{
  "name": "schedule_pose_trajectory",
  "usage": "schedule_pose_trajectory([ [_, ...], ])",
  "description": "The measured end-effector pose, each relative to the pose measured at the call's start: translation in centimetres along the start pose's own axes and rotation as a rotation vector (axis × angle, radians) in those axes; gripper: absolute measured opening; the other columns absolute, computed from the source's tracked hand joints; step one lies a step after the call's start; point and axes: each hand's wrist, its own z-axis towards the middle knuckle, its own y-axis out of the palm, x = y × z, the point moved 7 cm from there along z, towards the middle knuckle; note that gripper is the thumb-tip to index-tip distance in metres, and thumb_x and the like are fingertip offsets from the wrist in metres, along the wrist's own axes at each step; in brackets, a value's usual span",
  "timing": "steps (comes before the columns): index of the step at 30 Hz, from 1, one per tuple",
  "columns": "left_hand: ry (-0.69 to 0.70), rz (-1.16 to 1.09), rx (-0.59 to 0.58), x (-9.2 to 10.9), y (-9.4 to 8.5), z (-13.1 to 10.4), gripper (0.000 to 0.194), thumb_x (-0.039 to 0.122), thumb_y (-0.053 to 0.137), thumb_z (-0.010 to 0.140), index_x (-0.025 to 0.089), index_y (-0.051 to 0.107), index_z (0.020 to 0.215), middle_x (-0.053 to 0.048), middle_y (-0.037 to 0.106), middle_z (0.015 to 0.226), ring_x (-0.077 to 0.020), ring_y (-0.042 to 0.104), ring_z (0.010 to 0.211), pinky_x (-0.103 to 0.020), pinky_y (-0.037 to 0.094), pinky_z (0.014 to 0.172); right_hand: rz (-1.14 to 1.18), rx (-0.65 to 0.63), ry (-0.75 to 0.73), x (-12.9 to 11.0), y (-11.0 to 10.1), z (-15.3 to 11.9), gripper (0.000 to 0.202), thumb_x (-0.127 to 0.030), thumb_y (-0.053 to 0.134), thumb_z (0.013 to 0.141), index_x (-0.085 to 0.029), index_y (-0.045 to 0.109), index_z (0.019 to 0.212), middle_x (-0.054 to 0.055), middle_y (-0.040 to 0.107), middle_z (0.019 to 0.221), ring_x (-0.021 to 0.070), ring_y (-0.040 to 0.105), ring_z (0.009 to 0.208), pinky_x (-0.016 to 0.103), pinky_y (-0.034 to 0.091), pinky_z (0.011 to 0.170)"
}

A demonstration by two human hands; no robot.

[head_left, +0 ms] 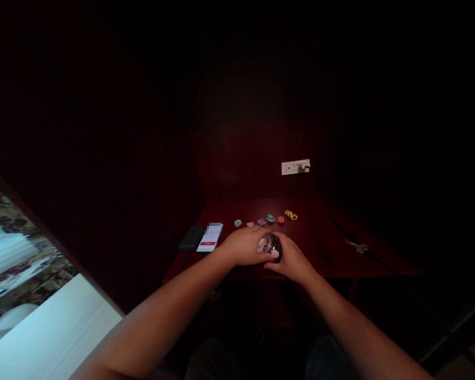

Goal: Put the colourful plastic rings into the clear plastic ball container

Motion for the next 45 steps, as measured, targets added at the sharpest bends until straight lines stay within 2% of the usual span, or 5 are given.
schedule_pose_trajectory([
  [4,0.122,-0.024,-0.048,0.6,0.0,-0.6,0.060,0.029,0.067,0.069,0.025,0.049,0.126,-0.007,0.055,0.124,-0.0241,0.053,0.115,-0.034,0.044,0.095,0.013,-0.011,-0.008,-0.3,0.0,0.0,0.084,-0.035,0.083,0.053,-0.022,0.043,0.125,0.010,0.055,0.121,0.0270,0.053,0.112,0.043,0.041,0.097],
  [15,-0.245,-0.206,0.126,-3.6,-0.9,-1.8,0.046,0.044,0.061,0.073,0.026,0.051,0.114,-0.002,0.066,0.097,-0.0192,0.063,0.087,-0.028,0.048,0.075,-0.009,-0.008,0.029,0.2,0.2,-0.2,0.088,-0.037,0.083,0.053,-0.021,0.040,0.128,0.011,0.054,0.124,0.0292,0.052,0.115,0.045,0.041,0.099],
  [26,-0.456,-0.561,0.174,-7.5,6.0,-5.9,0.066,0.038,0.077,0.057,0.018,0.045,0.111,-0.008,0.061,0.108,-0.0177,0.060,0.092,-0.030,0.048,0.080,0.059,0.006,0.202,2.2,0.0,-0.1,0.081,-0.044,0.078,0.058,-0.023,0.037,0.124,0.012,0.060,0.115,0.0278,0.062,0.103,0.043,0.048,0.089],
  [32,-0.488,-0.384,0.193,-7.1,5.8,-5.4,0.070,0.045,0.074,0.059,0.021,0.048,0.119,-0.006,0.061,0.117,-0.0237,0.056,0.107,-0.034,0.044,0.091,0.079,-0.023,0.247,3.3,0.3,0.2,0.076,-0.050,0.075,0.061,-0.022,0.037,0.120,0.011,0.062,0.113,0.0243,0.064,0.099,0.037,0.049,0.088],
  [45,-0.406,-0.256,-0.072,-9.1,6.2,-2.3,0.076,0.050,0.076,0.054,0.021,0.053,0.120,-0.004,0.062,0.119,-0.0250,0.056,0.109,-0.032,0.043,0.095,-0.099,-0.131,0.231,4.3,-0.3,0.8,0.078,-0.053,0.074,0.060,-0.022,0.040,0.122,0.011,0.062,0.113,0.0261,0.061,0.102,0.039,0.045,0.089],
])
